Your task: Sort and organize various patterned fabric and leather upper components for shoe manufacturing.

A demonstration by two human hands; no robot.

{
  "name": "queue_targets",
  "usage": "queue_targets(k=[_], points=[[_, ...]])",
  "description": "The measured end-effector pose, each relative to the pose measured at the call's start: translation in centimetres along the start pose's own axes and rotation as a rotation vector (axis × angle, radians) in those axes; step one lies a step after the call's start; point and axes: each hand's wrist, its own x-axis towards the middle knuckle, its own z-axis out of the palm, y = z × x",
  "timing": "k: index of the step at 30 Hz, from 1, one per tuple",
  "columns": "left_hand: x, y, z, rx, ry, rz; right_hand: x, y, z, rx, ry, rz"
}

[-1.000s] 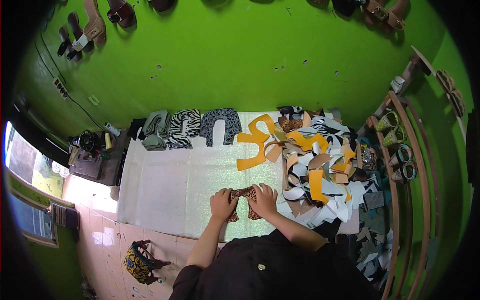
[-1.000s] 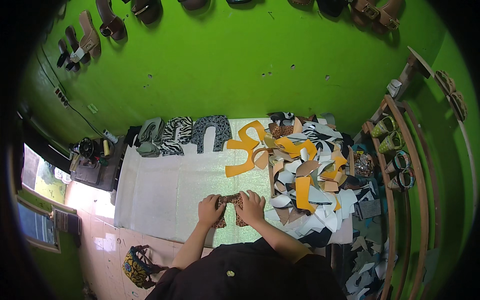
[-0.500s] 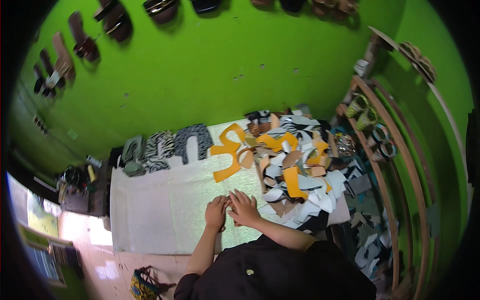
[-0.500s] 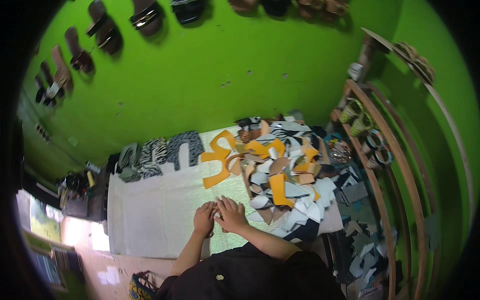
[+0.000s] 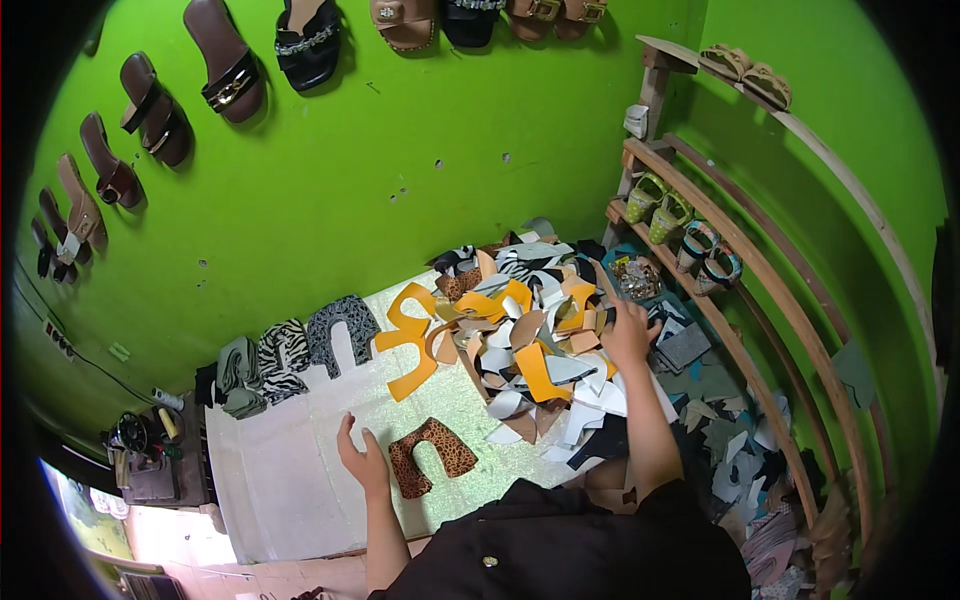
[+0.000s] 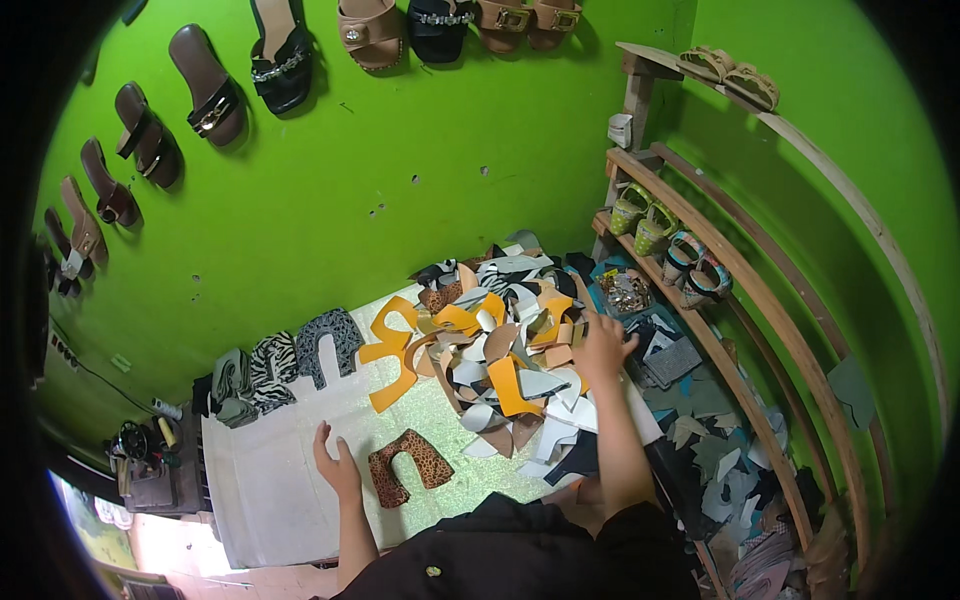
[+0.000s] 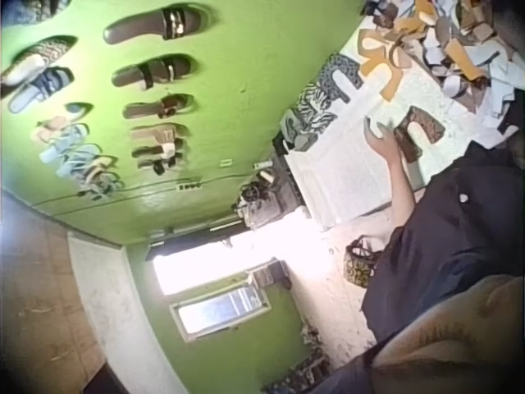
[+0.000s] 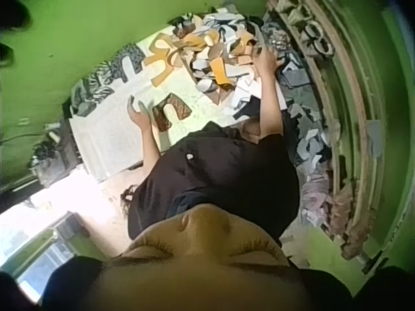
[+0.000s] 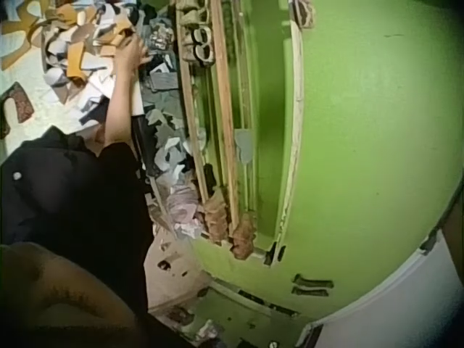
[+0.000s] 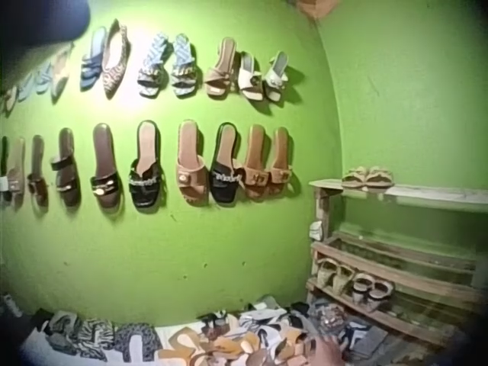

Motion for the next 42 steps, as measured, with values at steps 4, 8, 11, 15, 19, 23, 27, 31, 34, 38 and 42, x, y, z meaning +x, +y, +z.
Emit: queue_targets(k=[4,8,11,15,19,23,27,31,34,38,42], points=[[1.1,3.3,-0.4,-0.190,0.081,-0.028,1.4,2.8,1.7,-0.221,-0.200,0.039],[1.0,5.6,-0.4,-0.246,0.032,0.049,2.7,3.9,2.3,-0.147,-0.139,0.004],[0.7,5.6,-0.8,-0.273,0.031,0.058,2.7,-0.3,-1.9,0.219,-0.026,-0.009],[0.6,7.0,-0.5,-0.366,-0.028,0.019,2.7,-1.5,-2.5,1.127,-0.299,0.046],[0.1,11.1,-0.4,-0.474,-0.236,-0.037,-1.6,-8.0,-5.6,1.460,-0.528,0.009],[0.1,13.0,0.6,-0.756,-0.522,-0.131,-6.7,-11.1,-4.4,1.420,-0.977,0.040],[-0.3,12.8,0.2,-0.683,-0.601,-0.205,-11.6,-14.1,-2.7,1.437,-1.261,0.033],[-0.8,11.5,-0.6,-0.652,-0.409,-0.380,-15.3,-15.0,-0.3,1.115,-0.352,-0.298],[-1.4,10.9,-1.5,-0.585,-0.368,-0.403,-16.4,-15.2,-1.7,0.962,-0.367,-0.699],[-1.9,9.8,-1.6,-0.764,-0.552,-0.310,-17.7,-17.3,-2.4,1.205,-0.556,-0.402],[-2.0,8.4,-2.1,-0.766,-0.677,-0.223,-17.9,-17.5,-1.8,1.311,-0.654,-0.280]])
